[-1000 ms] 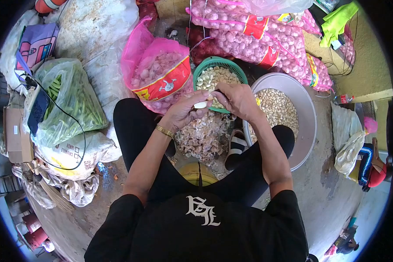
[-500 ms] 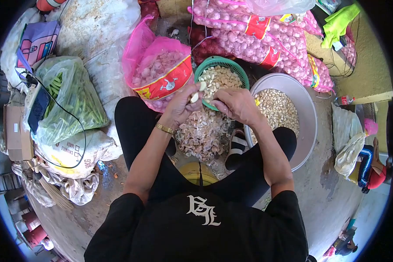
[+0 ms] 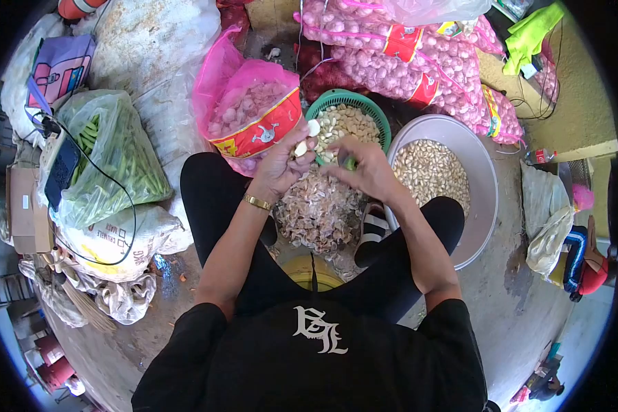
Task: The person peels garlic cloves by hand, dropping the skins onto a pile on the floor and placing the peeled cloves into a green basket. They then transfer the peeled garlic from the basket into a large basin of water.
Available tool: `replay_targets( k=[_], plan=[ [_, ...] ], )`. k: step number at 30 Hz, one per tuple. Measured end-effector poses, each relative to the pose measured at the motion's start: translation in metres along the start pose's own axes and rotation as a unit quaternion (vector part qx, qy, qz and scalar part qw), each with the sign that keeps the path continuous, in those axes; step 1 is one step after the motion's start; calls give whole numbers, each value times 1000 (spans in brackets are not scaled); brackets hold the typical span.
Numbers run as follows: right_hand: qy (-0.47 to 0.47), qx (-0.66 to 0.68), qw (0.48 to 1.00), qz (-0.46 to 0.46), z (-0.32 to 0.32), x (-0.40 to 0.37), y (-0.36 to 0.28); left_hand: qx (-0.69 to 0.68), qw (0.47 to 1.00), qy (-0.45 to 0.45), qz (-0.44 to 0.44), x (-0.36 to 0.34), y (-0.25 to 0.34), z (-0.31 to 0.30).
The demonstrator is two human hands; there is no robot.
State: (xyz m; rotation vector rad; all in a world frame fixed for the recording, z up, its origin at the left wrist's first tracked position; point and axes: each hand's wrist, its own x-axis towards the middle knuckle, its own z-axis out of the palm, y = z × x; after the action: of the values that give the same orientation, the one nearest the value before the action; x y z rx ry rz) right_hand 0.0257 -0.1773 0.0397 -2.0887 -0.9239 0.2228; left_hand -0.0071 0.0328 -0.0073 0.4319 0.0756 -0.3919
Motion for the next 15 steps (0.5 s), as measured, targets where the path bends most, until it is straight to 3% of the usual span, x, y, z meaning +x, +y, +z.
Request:
replay_targets(
  k=[1,3,6,10,12,15],
  plan=[
    [0,-1,1000,0,4,4,-1,-1,1000,-1,0,0,-2,0],
    [123,174,976,40,15,12,3,65,998,27,-8,-1,-8,4],
    [140,230,961,66,22,15,17,94,994,46,-6,-1,-11,12],
    [134,264,951,93,18,16,14,129,989,67,-20,-1,-13,10],
    [87,322,905,263,9,15,5,121,991,54,-24,0,-14,13],
    [33,378,867,324,2,16,8,102,994,35,-24,2,-15,14]
  ],
)
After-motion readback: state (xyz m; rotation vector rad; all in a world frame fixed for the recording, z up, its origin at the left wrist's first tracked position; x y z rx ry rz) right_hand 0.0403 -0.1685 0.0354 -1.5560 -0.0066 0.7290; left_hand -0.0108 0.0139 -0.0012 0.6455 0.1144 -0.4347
